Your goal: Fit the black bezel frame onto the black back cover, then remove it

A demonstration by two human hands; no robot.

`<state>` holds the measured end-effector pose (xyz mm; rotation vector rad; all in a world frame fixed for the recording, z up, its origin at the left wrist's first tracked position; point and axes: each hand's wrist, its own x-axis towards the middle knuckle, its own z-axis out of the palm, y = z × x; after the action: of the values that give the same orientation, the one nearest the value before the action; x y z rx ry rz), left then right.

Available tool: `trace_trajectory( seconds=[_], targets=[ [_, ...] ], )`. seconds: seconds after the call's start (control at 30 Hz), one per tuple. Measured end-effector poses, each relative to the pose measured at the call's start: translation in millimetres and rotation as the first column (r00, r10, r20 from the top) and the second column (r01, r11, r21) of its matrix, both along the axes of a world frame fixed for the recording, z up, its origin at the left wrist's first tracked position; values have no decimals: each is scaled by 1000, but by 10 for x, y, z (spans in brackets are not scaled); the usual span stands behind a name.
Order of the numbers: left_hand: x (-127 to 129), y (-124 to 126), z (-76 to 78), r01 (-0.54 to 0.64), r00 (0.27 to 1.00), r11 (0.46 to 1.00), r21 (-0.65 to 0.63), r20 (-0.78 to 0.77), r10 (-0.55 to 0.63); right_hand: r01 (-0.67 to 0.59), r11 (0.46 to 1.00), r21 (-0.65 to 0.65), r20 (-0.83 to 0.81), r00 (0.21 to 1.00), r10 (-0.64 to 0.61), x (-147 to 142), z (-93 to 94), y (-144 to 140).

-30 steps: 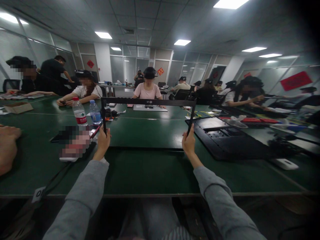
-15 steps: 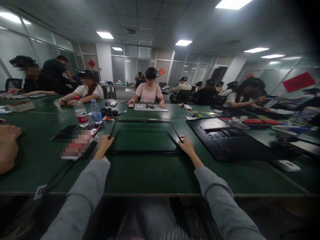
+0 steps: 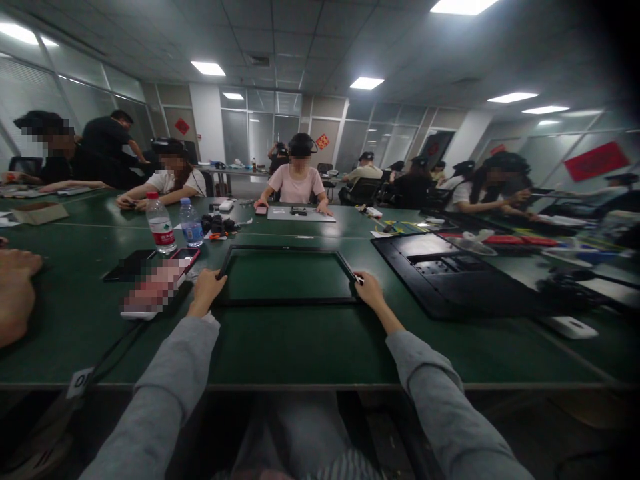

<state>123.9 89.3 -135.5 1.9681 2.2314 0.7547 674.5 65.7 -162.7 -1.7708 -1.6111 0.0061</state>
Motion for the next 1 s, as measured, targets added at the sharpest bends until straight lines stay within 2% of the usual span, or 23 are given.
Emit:
trace_trajectory(
  seconds=[0.2, 0.33, 0.5, 0.6, 0.8, 1.0],
  targets=[
    [-31, 44, -29, 52, 995, 997, -52, -81, -56, -51, 999, 13, -24, 998, 52, 64, -76, 41],
    [17, -11, 16, 42, 996, 998, -42, -71, -45, -66, 995, 71, 4, 998, 66, 24, -31, 9],
    [125, -100, 139, -25, 999, 981, 192, -33, 32, -40, 971, 235, 33, 999, 33, -100, 104, -81],
    [136, -97, 161, -31, 998, 966, 258, -43, 44, 2, 964, 265, 44, 999, -14, -160, 152, -121],
    [72, -44, 65, -7, 998, 990, 139, -55, 15, -10, 993, 121, 92, 996, -2, -150, 86, -98],
    [40, -37, 37, -16, 998, 999, 45, -53, 18, 13, 996, 86, 72, 997, -20, -84, 4, -32]
  ],
)
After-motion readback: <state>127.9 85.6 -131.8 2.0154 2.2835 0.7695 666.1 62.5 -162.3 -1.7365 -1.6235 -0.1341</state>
